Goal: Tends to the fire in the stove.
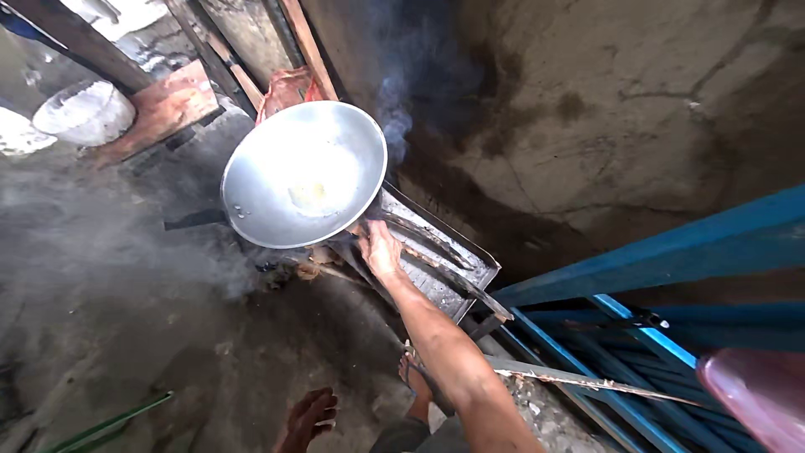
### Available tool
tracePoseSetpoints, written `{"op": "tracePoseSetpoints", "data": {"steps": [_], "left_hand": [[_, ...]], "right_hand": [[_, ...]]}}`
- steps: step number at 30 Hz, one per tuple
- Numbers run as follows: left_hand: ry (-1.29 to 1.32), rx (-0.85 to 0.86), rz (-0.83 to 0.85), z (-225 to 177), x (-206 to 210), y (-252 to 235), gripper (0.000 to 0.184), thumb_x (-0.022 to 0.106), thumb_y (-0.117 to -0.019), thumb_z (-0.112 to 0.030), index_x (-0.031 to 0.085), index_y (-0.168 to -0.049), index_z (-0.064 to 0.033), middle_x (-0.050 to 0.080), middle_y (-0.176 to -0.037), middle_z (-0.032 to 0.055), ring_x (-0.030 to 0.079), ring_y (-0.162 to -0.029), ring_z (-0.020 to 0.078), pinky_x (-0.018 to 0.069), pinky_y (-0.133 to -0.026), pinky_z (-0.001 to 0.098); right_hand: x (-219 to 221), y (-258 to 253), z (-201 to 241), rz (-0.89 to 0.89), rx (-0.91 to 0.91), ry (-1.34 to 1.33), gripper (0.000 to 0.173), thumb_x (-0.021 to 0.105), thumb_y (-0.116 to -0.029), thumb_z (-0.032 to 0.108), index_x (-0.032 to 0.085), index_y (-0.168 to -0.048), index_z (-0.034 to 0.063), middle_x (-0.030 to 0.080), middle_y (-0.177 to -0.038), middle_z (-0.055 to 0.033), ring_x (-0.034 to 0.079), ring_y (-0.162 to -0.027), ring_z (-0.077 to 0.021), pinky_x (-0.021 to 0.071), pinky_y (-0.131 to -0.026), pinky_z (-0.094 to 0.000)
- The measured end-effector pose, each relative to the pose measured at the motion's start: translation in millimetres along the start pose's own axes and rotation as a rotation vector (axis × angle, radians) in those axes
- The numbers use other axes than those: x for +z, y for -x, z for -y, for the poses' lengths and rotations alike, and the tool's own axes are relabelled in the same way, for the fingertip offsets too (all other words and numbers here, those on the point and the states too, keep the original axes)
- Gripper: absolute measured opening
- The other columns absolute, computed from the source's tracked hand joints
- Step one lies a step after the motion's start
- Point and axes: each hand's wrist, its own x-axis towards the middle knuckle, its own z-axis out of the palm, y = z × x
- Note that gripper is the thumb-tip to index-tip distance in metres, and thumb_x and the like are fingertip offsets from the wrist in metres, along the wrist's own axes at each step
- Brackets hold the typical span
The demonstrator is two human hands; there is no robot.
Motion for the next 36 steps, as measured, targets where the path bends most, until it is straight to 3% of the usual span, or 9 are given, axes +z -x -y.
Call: {"op": "tracePoseSetpoints", "data": {"steps": [9, 14, 18, 27, 32, 36], "left_hand": [[-0.015, -0.006, 0.007, -2.4, 4.2, -4.8, 0.037, 0.054, -0.1058, -0.022, 0.057, -0.134, 0.0022, 0.07, -0.116, 0.0174, 0.071, -0.095, 0.0246, 0.06, -0.079, 0.0408], [-0.041, -0.003, 0.015, -6.0, 5.3, -5.0, 0.037, 0.052, -0.1064, -0.021, 0.057, -0.134, 0.0019, 0.07, -0.116, 0.0174, 0.071, -0.094, 0.0243, 0.0599, -0.079, 0.0403], [-0.047, 0.02, 0.023, -1.5, 2.2, -6.0, 0.035, 0.051, -0.1064, -0.021, 0.059, -0.132, 0.0015, 0.071, -0.115, 0.0164, 0.072, -0.093, 0.0245, 0.0604, -0.077, 0.0406], [-0.06, 0.019, 0.024, 2.4, 6.1, -4.0, 0.035, 0.052, -0.1061, -0.021, 0.059, -0.132, 0.0015, 0.071, -0.113, 0.0157, 0.072, -0.092, 0.0232, 0.0602, -0.078, 0.0393], [-0.066, 0.025, 0.058, 2.0, 10.5, -4.5, 0.035, 0.053, -0.1057, -0.022, 0.059, -0.132, 0.0016, 0.071, -0.113, 0.0162, 0.072, -0.092, 0.0234, 0.0601, -0.077, 0.0393], [-0.122, 0.057, 0.098, 2.5, 16.1, -9.0, 0.033, 0.055, -0.1055, -0.02, 0.06, -0.128, 0.0025, 0.071, -0.113, 0.0166, 0.071, -0.094, 0.0232, 0.0594, -0.079, 0.0394]], "right_hand": [[-0.3, 3.4, 7.9, 0.056, 0.032, -0.013, 0.037, 0.067, -0.0981, 0.025, 0.065, -0.128, 0.003, 0.068, -0.123, -0.0182, 0.072, -0.103, -0.0346, 0.0594, -0.085, -0.0527], [-1.2, 2.2, 12.5, 0.101, 0.13, -0.085, 0.039, 0.065, -0.1002, 0.028, 0.063, -0.132, 0.0044, 0.067, -0.129, -0.0167, 0.071, -0.108, -0.0334, 0.0579, -0.091, -0.0526], [0.4, 4.9, 9.6, 0.089, 0.138, -0.108, 0.037, 0.066, -0.0988, 0.026, 0.063, -0.131, 0.0065, 0.067, -0.128, -0.0158, 0.071, -0.107, -0.0325, 0.0587, -0.089, -0.0523], [-9.8, 18.7, -3.0, 0.137, 0.157, -0.124, 0.044, 0.063, -0.0979, 0.023, 0.059, -0.14, 0.0107, 0.065, -0.136, -0.0131, 0.07, -0.11, -0.0303, 0.0581, -0.092, -0.0514], [-46.1, 55.7, -12.7, 0.112, 0.16, -0.202, 0.04, 0.057, -0.1006, 0.023, 0.06, -0.139, 0.011, 0.063, -0.136, -0.0116, 0.07, -0.102, -0.0243, 0.0588, -0.09, -0.0447], [-94.1, 129.1, -33.7, -0.002, 0.105, -0.289, 0.033, 0.059, -0.1001, 0.018, 0.065, -0.13, 0.0053, 0.066, -0.129, -0.0123, 0.07, -0.097, -0.0168, 0.0607, -0.084, -0.0337]]}}
